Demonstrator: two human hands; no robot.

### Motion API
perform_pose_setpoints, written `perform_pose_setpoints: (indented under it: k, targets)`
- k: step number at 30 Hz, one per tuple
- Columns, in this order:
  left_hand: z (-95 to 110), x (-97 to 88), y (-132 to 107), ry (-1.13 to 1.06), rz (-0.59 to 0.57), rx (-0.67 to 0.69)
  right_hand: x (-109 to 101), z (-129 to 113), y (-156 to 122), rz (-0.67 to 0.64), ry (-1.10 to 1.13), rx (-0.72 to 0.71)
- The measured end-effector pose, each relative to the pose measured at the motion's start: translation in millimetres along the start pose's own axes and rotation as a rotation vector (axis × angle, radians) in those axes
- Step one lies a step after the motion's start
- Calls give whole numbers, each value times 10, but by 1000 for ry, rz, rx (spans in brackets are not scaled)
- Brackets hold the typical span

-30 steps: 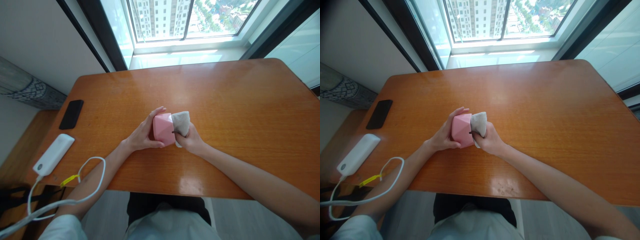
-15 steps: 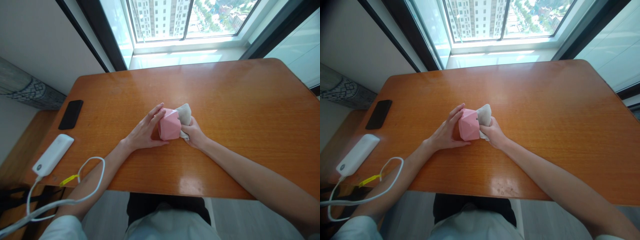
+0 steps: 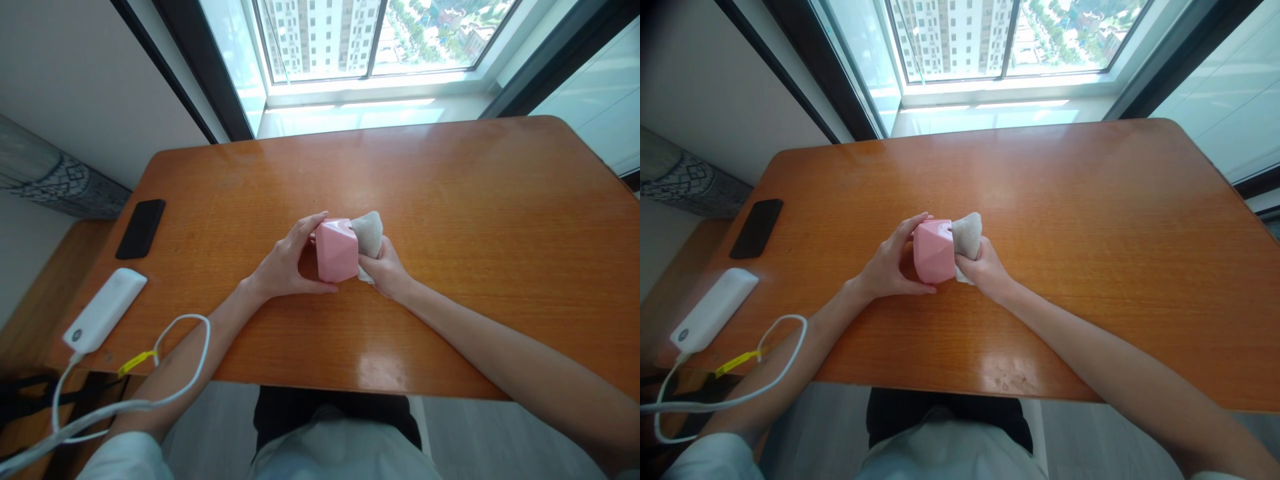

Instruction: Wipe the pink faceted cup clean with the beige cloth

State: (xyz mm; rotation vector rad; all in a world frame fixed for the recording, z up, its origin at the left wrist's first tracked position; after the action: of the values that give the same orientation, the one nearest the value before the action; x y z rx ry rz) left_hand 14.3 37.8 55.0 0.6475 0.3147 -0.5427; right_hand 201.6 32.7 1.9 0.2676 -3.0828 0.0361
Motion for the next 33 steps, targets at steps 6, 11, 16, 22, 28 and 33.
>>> perform_pose_setpoints:
  k: [6, 11, 16, 22, 28, 33]
  targets:
    - [-33, -26, 5, 82, -1, -104, -1, -48, 10, 22, -9, -2]
    - [7, -73, 31, 166, 27, -86, -14, -56, -1, 36, -22, -5]
    - [-23, -76, 31, 140, 20, -72, 2, -28, -10, 5, -28, -6]
    - [-5, -95, 4, 123, 24, -2, 1, 2, -7, 12, -4, 22]
    - [32, -300, -20, 149, 283, -2, 9, 17, -7, -7, -10, 16]
    - [76, -291, -12, 271, 217, 133, 18, -22, 0, -9, 0, 16]
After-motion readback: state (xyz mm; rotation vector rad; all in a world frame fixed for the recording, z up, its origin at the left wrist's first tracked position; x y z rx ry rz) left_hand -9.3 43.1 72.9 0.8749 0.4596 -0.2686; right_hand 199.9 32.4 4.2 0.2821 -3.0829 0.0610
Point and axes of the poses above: each hand's wrist, its own y-axis towards the middle knuckle, its own x-axis out of the palm, z = x × y, the point moved 8 cm from there along y, towards the middle knuckle, and after that the axes turned 9 degrees about -y, right-handed, at the moved point
